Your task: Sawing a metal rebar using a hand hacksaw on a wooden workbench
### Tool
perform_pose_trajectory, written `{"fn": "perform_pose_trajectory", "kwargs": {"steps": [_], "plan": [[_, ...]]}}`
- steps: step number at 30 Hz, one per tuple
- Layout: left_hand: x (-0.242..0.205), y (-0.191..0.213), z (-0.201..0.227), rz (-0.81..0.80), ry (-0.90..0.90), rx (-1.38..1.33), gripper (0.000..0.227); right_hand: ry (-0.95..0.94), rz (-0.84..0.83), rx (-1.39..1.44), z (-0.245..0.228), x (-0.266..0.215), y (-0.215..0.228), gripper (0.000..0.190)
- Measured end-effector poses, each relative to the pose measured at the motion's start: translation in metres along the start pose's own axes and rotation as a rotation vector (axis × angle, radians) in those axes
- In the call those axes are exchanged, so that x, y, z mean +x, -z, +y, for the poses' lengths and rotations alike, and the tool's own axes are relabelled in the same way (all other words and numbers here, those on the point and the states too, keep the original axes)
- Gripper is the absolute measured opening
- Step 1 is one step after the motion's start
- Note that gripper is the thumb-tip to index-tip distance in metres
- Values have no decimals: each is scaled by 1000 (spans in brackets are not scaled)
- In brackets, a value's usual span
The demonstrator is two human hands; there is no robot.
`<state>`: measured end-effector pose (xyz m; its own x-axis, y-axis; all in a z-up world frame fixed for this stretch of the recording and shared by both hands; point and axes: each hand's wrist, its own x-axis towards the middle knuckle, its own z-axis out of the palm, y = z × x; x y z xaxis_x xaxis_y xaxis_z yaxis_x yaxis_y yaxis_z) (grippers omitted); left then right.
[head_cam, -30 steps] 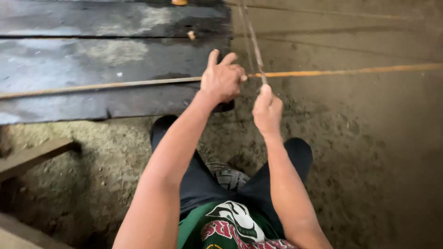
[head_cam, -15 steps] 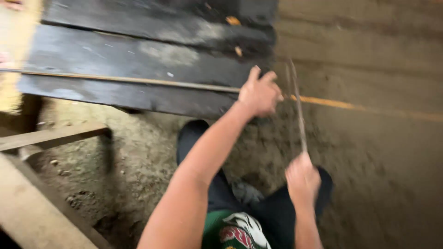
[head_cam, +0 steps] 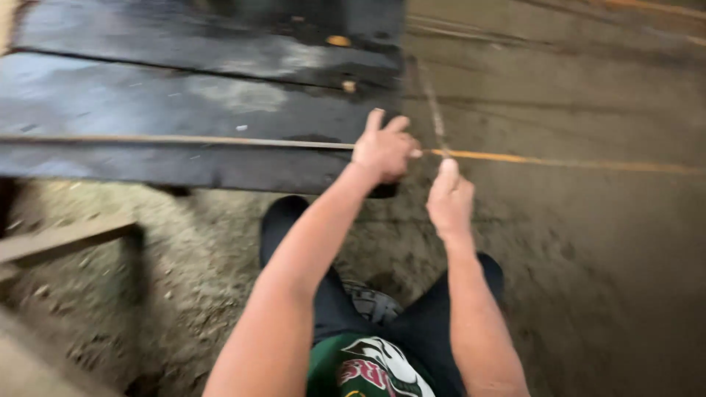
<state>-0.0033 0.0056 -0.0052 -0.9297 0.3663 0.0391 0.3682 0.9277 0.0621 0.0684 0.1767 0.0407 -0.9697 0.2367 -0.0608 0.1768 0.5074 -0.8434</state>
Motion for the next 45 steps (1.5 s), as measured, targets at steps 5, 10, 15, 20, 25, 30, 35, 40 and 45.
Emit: {"fn": "perform_pose_trajectory", "kwargs": {"steps": [5,10,15,20,25,30,35,40,45], "plan": [[-1,10,1,-75,59,-10,35,202,-93,117,41,-70,36,56],[-3,-7,-1,113,30,-61,38,94,-180,411,64,-112,67,60],[-4,10,-1,0,-18,-122,34,587,-24,-1207,98,6,-10,40],[-1,-5,-3,65,39,-66,37,171,-223,343,-5,1,-2,66],[1,-8,-1,82,40,-91,38,17,-234,618,58,-91,50,52],[-9,-1,-4,177,47,-6,32,142,-116,42,50,-95,57,63],[0,-14,0,253,50,-50,30,82,-66,348,18,23,-33,69],[3,-19,-2,168,52,-76,39,246,-114,271,5,27,-32,66],[2,-14,-1,145,28,-59,34,311,-56,109,12,10,-10,63]]}}
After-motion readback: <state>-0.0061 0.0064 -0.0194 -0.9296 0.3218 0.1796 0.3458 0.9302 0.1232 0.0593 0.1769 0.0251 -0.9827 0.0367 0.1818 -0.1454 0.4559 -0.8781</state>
